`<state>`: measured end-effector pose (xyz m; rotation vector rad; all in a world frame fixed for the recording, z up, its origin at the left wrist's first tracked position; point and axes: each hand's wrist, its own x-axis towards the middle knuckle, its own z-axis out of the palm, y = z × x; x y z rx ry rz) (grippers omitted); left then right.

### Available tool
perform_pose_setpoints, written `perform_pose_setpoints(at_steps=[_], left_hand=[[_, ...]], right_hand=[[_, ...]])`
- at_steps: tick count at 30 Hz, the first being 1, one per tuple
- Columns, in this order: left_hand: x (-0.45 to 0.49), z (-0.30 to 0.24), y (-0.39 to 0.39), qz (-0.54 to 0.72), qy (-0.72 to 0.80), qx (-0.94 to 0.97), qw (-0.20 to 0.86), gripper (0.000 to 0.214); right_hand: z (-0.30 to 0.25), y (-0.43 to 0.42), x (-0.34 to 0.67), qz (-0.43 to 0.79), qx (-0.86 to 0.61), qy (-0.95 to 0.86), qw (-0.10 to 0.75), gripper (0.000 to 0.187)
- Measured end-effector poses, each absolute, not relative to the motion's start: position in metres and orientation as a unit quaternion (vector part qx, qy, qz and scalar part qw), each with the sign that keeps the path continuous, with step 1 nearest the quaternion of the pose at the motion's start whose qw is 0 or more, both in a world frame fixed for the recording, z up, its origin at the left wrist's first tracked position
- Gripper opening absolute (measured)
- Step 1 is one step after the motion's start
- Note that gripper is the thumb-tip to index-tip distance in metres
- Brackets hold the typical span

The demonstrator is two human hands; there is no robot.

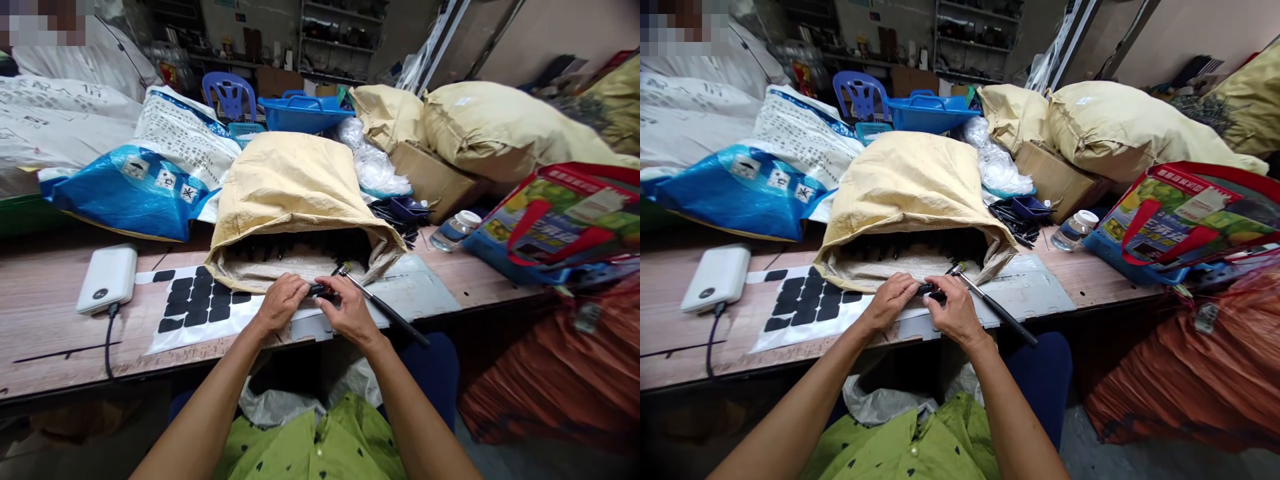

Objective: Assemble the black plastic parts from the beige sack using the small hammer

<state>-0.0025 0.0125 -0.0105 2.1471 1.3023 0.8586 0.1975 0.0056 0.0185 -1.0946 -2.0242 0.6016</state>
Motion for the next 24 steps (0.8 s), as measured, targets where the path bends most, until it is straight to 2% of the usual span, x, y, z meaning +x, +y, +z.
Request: perform_pose_setpoints(at_steps=[5,10,14,19,24], left_hand=[[-0.002,-0.009,0.011,0.321,0.481,0.778,0.247,0.043],[-0.002,-0.005,0.007,0.351,0.473,0.762,0.271,0.024],[-0.001,-0.005,0.006,0.335,0.480,0.771,0.250,0.024],[0.000,-0.012,0.008,0.332,0.477,0.784,0.217,0.028],[-0.001,-0.017,0.009,0.314,0.486,0.796,0.177,0.027]], right_hand=[[0.009,0.008,0.192,0.269,-0.431,-0.774,0.377,0.020],[0.004,0.008,0.194,0.279,-0.429,-0.769,0.384,0.021],[0.004,0.008,0.195,0.271,-0.421,-0.778,0.380,0.022],[-0.002,0.009,0.190,0.183,-0.414,-0.816,0.358,0.019],[-0.008,0.009,0.185,0.079,-0.419,-0.844,0.324,0.034]])
